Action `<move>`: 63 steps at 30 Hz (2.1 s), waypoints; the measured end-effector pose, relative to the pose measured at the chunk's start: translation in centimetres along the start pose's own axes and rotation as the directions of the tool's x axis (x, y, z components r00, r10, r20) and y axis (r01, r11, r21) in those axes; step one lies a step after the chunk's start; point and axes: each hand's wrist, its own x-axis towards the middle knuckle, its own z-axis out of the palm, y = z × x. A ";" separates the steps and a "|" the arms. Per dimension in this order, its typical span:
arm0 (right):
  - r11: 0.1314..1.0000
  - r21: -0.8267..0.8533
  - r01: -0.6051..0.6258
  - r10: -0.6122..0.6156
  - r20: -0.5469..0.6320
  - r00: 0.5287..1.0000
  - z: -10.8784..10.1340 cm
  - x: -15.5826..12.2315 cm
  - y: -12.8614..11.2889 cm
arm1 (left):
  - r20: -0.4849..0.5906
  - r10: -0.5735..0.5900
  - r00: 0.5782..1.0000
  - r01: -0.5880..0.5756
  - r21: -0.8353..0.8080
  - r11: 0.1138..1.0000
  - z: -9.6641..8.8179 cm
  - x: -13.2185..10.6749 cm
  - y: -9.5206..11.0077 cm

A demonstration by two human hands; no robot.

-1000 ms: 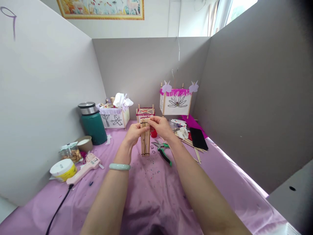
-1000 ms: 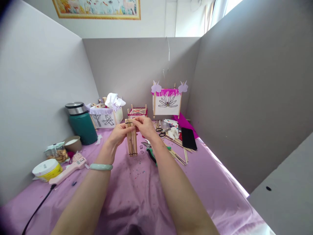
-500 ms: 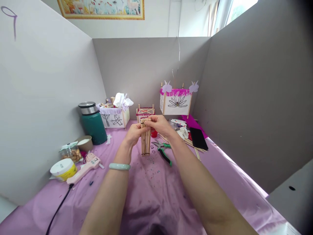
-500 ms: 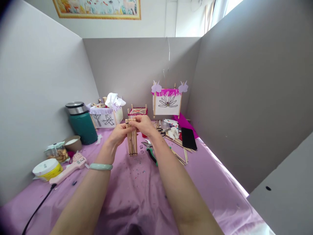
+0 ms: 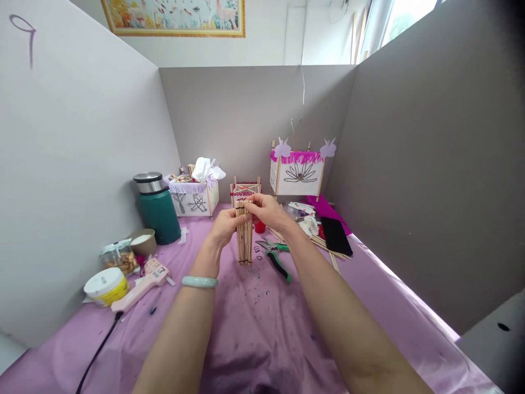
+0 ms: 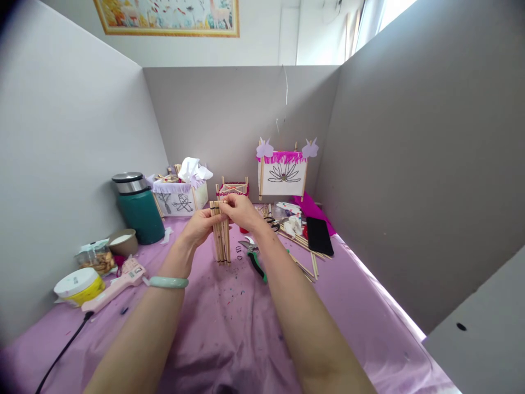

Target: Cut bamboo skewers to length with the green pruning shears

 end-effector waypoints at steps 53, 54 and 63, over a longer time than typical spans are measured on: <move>0.780 0.574 -0.251 0.215 0.132 0.968 6.2 -5.1 9.7 | 0.133 -0.041 0.990 0.042 -0.006 0.999 -0.6 -0.1 0.1; 0.778 0.575 -0.254 0.215 0.137 0.967 6.1 -5.1 9.7 | 0.134 -0.039 0.990 0.040 -0.002 0.999 -0.5 -0.1 0.2; 0.775 0.577 -0.258 0.229 0.124 0.966 6.1 -5.0 10.1 | 0.105 0.066 0.992 -0.071 0.050 0.996 -0.1 -0.9 1.6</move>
